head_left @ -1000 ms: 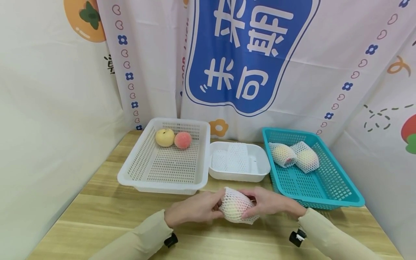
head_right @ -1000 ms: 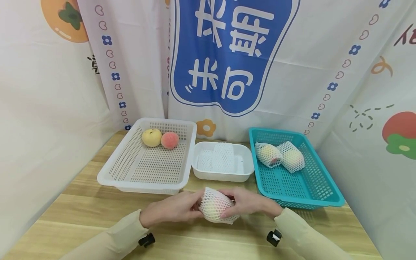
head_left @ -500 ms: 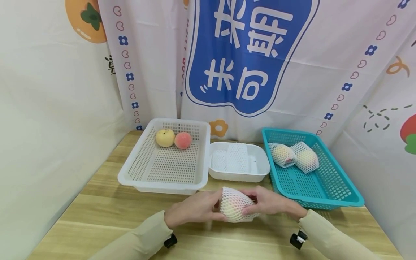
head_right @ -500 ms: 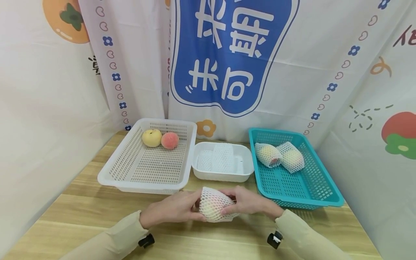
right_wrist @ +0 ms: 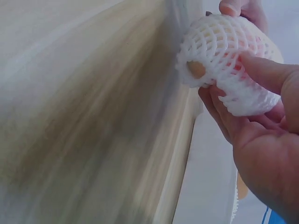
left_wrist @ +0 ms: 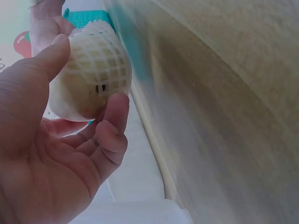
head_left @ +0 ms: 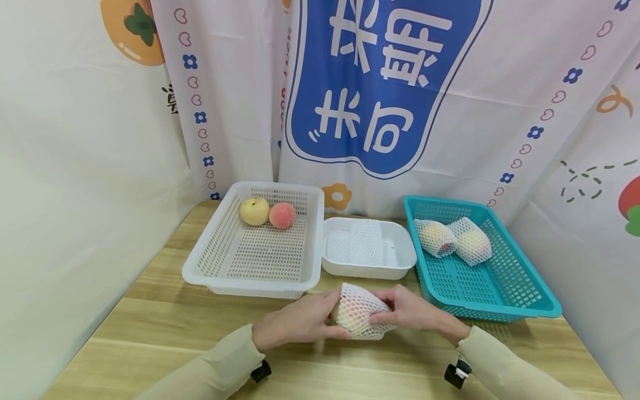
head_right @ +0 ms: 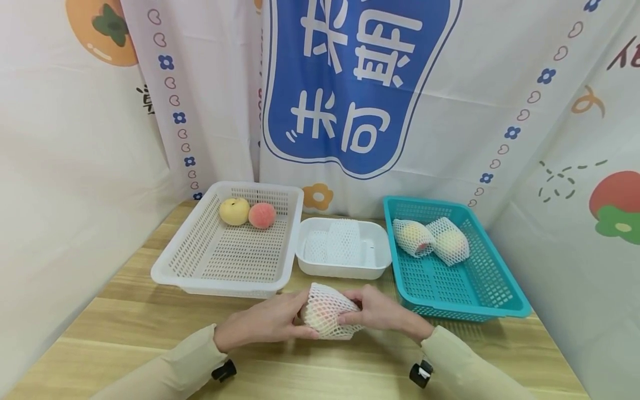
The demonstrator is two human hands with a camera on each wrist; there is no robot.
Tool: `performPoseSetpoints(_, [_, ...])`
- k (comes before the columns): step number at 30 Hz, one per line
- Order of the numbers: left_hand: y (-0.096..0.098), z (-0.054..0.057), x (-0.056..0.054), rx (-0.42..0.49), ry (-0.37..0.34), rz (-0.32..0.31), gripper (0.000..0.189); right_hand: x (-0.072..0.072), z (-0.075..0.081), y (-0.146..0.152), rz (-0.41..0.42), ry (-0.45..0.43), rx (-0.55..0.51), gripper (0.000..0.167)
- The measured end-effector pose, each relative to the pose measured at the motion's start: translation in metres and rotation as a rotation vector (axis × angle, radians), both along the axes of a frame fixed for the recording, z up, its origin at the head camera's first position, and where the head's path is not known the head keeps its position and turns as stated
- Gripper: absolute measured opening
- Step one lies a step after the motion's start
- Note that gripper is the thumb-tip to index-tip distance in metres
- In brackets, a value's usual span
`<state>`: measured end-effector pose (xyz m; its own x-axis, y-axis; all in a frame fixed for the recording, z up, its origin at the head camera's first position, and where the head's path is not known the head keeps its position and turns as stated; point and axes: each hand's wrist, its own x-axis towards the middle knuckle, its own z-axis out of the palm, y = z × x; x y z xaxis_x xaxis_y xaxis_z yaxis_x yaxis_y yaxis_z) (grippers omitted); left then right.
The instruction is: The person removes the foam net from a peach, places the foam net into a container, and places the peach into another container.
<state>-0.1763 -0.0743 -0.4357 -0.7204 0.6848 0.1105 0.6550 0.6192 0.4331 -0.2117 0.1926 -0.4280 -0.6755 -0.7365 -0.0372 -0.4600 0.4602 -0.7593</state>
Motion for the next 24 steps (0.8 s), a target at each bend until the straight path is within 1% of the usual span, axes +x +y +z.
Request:
performPoseSetpoints(6, [-0.0019,-0.0025,0.0010,-0.020,-0.010,-0.007,0.089,0.0011,-0.0020,-0.0027,-0.040,-0.017,-0.014,0.040])
performPoseSetpoints(10, [-0.0030,-0.0030,0.0007,-0.030,0.016,-0.034,0.090,0.0018,-0.0039,-0.0044,-0.073,-0.009,-0.032,0.041])
performPoseSetpoints(12, [-0.0031,-0.0026,0.0002,-0.027,0.025,-0.037,0.090,0.0020,-0.0048,-0.0049,-0.096,0.012,-0.038,0.039])
performPoseSetpoints(16, [-0.0027,-0.0020,-0.0003,-0.025,0.013,-0.013,0.094,0.0024,-0.0052,-0.0057,-0.146,0.051,-0.050,0.033])
performPoseSetpoints(19, [-0.0015,-0.0018,-0.0004,-0.013,-0.004,0.010,0.094,0.0026,-0.0055,-0.0060,-0.166,0.067,-0.070,0.030])
performPoseSetpoints(21, [0.0002,-0.0019,-0.0006,0.003,-0.015,0.023,0.092,0.0025,-0.0065,-0.0065,-0.167,0.067,-0.083,0.030])
performPoseSetpoints(24, [0.0032,-0.0034,-0.0001,0.024,-0.053,0.043,0.086,0.0026,-0.0090,-0.0074,-0.158,0.050,-0.099,0.029])
